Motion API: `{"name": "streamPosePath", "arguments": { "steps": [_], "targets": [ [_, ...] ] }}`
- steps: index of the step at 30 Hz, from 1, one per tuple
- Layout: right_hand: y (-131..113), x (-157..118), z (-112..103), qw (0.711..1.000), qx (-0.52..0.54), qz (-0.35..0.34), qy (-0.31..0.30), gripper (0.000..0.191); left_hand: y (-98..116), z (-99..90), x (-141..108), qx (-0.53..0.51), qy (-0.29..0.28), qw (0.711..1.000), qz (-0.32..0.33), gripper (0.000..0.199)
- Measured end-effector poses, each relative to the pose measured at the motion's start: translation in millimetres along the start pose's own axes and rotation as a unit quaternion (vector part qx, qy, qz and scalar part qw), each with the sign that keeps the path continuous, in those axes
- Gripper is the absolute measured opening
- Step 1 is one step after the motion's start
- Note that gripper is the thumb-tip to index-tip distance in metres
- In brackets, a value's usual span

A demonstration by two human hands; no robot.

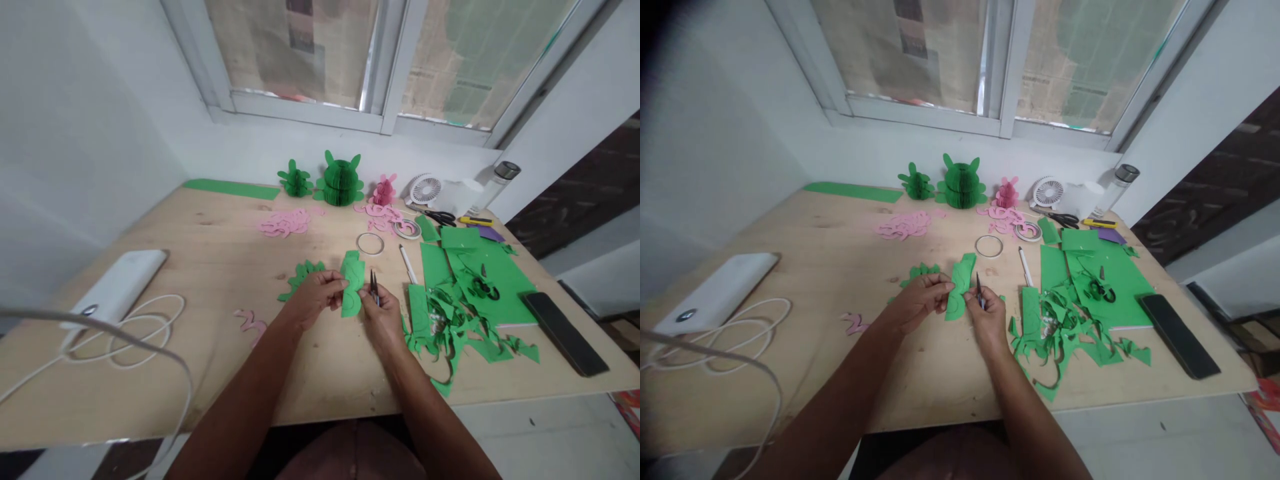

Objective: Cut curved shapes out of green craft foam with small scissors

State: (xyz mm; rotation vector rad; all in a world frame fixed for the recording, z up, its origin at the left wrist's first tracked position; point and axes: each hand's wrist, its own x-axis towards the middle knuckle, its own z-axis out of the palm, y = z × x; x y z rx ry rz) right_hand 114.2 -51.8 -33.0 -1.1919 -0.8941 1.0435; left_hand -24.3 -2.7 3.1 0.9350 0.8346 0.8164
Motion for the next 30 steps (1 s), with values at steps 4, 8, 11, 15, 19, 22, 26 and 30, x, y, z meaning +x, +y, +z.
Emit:
{"name": "streamPosePath", "arguments": {
  "steps": [4, 8, 11, 15, 19, 22, 26, 30],
  "targets": [
    [0, 0, 1, 0.999, -0.04, -0.029, -0.004, 0.023, -2, 1.7, 0, -0.007, 0.003, 1.0, -0.017, 0.021],
    [-5, -1, 2, 0.995, -0.09, -0.034, 0.037, 0.027, 0, 2.5, 0, -0.043, 0.014, 0.999, -0.006, 0.022],
    [-8, -3, 3, 0.988, -0.131, -0.058, 0.062, 0.029, 1, 3.4, 0, -0.093, 0.037, 0.995, 0.012, 0.024],
    [-8, -7, 2, 0.979, -0.167, -0.104, 0.057, 0.026, 2, 6.1, -2, -0.135, 0.06, 0.989, 0.027, 0.026],
    [-10, -13, 3, 0.975, -0.177, -0.131, 0.033, 0.017, 5, 8.7, -4, -0.155, 0.069, 0.985, 0.033, 0.028],
    [-13, -17, 3, 0.977, -0.157, -0.143, 0.013, 0.016, 7, 8.1, -4, -0.165, 0.079, 0.983, 0.035, 0.028],
    [-16, -19, 2, 0.983, -0.114, -0.137, -0.039, 0.019, 9, 4.2, -3, -0.188, 0.075, 0.978, 0.047, 0.03],
    [-18, -21, 1, 0.984, -0.099, -0.138, -0.057, 0.022, 9, 1.1, -1, -0.208, 0.093, 0.972, 0.059, 0.03]
  ]
}}
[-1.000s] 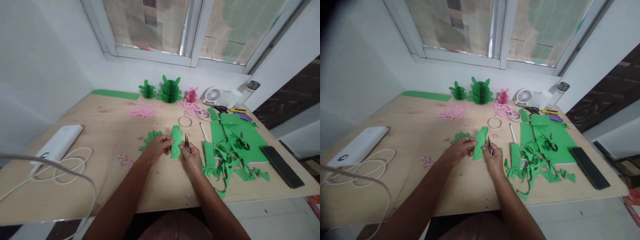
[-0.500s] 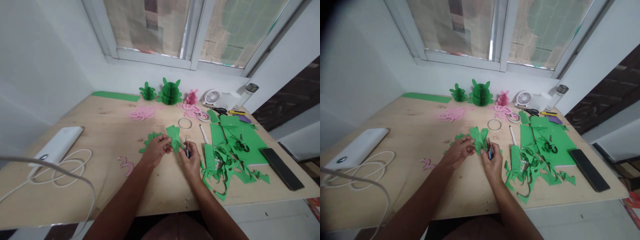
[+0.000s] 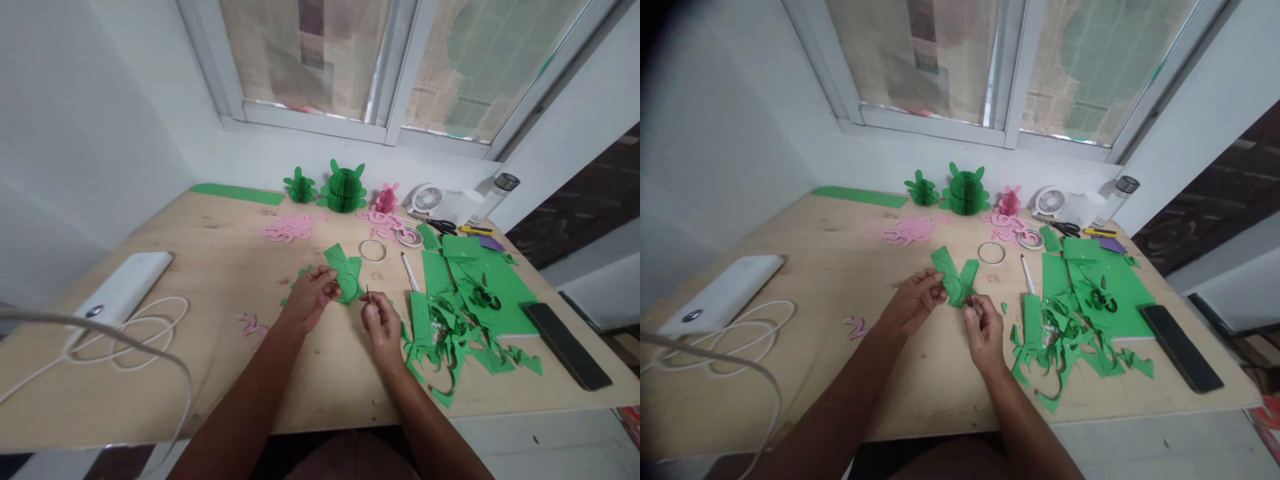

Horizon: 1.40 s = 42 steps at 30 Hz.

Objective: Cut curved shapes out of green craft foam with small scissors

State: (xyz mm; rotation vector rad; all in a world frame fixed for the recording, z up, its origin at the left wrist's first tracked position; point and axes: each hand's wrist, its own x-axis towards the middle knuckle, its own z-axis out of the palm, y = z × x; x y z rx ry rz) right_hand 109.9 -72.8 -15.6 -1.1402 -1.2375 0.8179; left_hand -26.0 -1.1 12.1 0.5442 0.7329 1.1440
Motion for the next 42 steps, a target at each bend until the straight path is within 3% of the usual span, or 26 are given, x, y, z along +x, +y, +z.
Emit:
{"name": "streamPosePath", "arguments": {
  "steps": [4, 15, 26, 42],
  "targets": [
    [1, 0, 0, 0.999, -0.033, -0.028, -0.028, 0.024, 0, 0.4, 0, -0.007, 0.014, 1.0, 0.009, 0.029],
    [7, 6, 1, 0.999, 0.013, 0.039, -0.027, 0.029, 1, -1.4, -1, -0.004, -0.065, 0.997, -0.043, 0.024],
    [11, 10, 1, 0.998, 0.013, 0.061, -0.007, 0.031, -5, -0.9, -1, 0.008, -0.091, 0.995, -0.048, 0.025],
    [7, 10, 1, 0.997, 0.031, 0.071, -0.021, 0.03, -3, 1.1, -2, 0.056, -0.054, 0.997, 0.001, 0.023]
  ]
}}
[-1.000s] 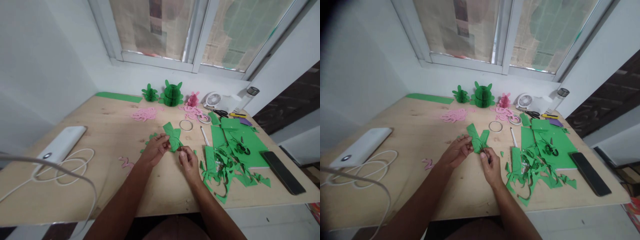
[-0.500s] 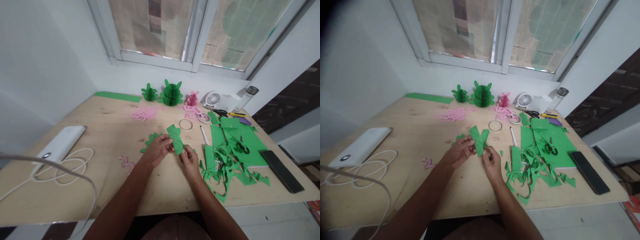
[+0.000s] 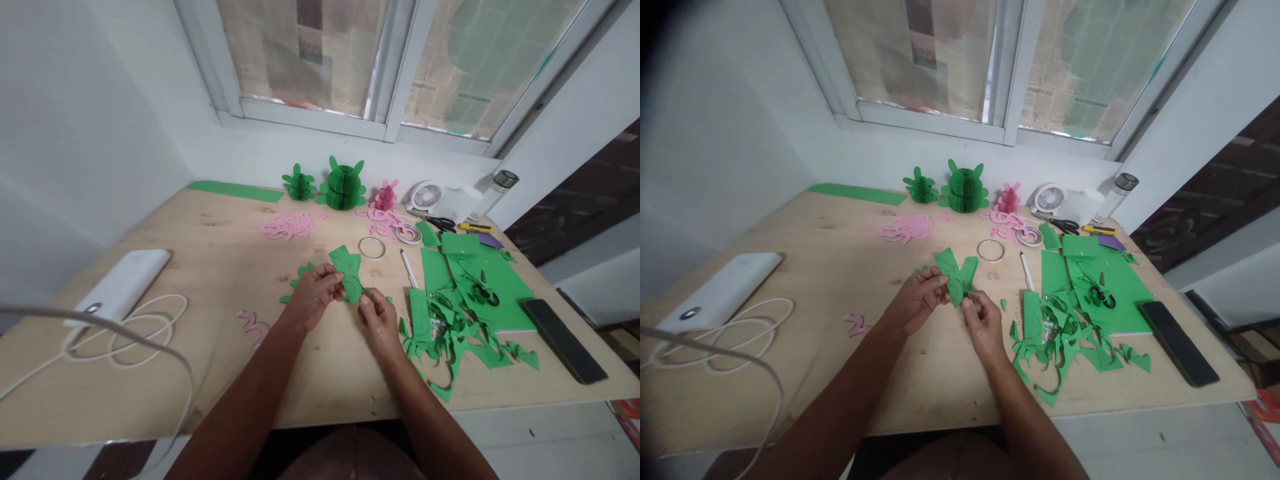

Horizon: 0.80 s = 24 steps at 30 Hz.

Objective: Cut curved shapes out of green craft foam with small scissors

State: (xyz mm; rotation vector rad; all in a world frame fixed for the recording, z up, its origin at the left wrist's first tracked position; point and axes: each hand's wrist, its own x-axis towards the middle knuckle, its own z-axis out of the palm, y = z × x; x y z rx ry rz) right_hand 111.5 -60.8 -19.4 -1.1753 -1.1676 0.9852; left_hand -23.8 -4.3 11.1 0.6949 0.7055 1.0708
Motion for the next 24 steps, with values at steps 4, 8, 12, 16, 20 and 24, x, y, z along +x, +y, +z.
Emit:
{"name": "streamPosePath", "arguments": {
  "steps": [4, 8, 12, 16, 20, 24],
  "targets": [
    [0, 0, -1, 1.0, 0.004, 0.004, -0.013, 0.028, 0, 1.6, -1, 0.009, -0.002, 1.0, 0.004, 0.023],
    [-3, -1, -2, 1.0, 0.002, 0.011, -0.022, 0.029, 1, 3.0, -2, 0.043, -0.012, 0.999, 0.019, 0.021],
    [-2, -1, -2, 1.0, 0.014, 0.005, -0.016, 0.032, -1, 2.5, -2, 0.077, -0.018, 0.997, 0.026, 0.019],
    [2, 0, -1, 0.999, 0.047, 0.021, -0.001, 0.034, -4, 1.4, -1, 0.09, -0.036, 0.995, 0.015, 0.019],
    [3, 0, 0, 0.994, 0.093, 0.049, -0.007, 0.032, -8, 3.3, -2, 0.069, -0.042, 0.997, -0.004, 0.02],
    [6, 1, 0, 0.991, 0.118, 0.059, 0.003, 0.03, -12, 9.6, -4, 0.05, -0.017, 0.999, 0.012, 0.019]
  ]
}}
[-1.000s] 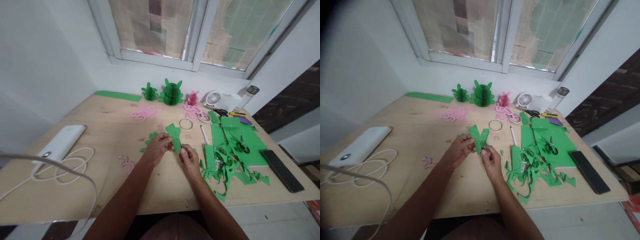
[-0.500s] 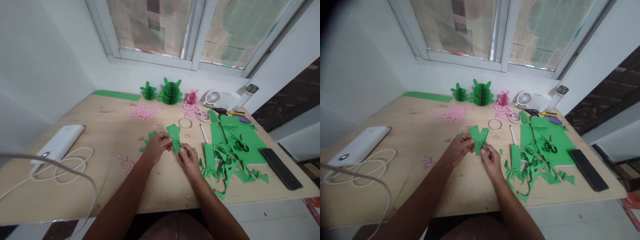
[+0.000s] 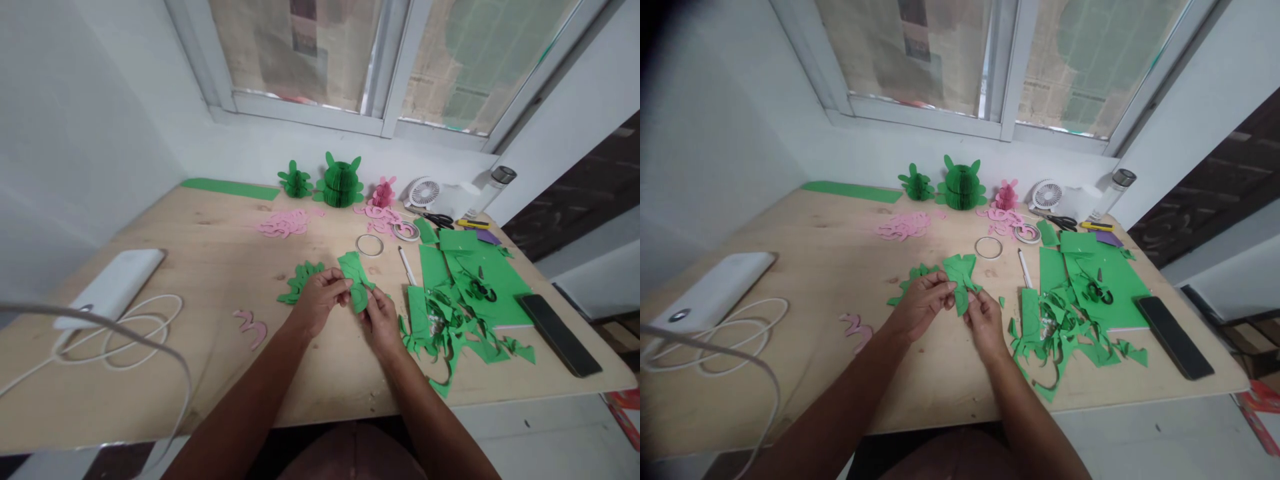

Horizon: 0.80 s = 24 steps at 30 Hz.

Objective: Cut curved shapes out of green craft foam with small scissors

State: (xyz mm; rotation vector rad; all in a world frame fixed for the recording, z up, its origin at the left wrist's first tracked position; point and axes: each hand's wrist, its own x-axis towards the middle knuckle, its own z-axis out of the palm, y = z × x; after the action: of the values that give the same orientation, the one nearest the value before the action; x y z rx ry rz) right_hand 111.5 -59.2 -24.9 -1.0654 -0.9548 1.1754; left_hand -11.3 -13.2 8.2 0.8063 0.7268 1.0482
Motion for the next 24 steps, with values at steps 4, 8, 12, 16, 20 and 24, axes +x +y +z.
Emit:
{"name": "streamPosePath", "arguments": {
  "steps": [4, 8, 12, 16, 20, 24],
  "targets": [
    [4, 1, -1, 1.0, -0.007, 0.006, 0.015, 0.031, -2, 6.5, -2, 0.011, 0.035, 0.999, 0.027, 0.019],
    [5, 2, -1, 1.0, -0.008, 0.006, 0.021, 0.033, -3, 8.0, -3, 0.041, 0.042, 0.997, 0.041, 0.019],
    [0, 3, 1, 1.0, -0.012, 0.0, 0.01, 0.034, -4, 6.9, -3, 0.063, 0.032, 0.997, 0.036, 0.015],
    [-5, 2, 4, 1.0, 0.006, 0.016, 0.001, 0.037, -5, 7.1, -3, 0.072, 0.043, 0.996, 0.039, 0.014],
    [-7, 1, 5, 1.0, 0.01, 0.023, -0.008, 0.039, -4, 8.2, -4, 0.077, 0.049, 0.995, 0.039, 0.014],
    [-9, 1, 5, 1.0, -0.001, 0.018, -0.013, 0.039, -1, 8.4, -5, 0.092, 0.049, 0.993, 0.046, 0.016]
  ]
}}
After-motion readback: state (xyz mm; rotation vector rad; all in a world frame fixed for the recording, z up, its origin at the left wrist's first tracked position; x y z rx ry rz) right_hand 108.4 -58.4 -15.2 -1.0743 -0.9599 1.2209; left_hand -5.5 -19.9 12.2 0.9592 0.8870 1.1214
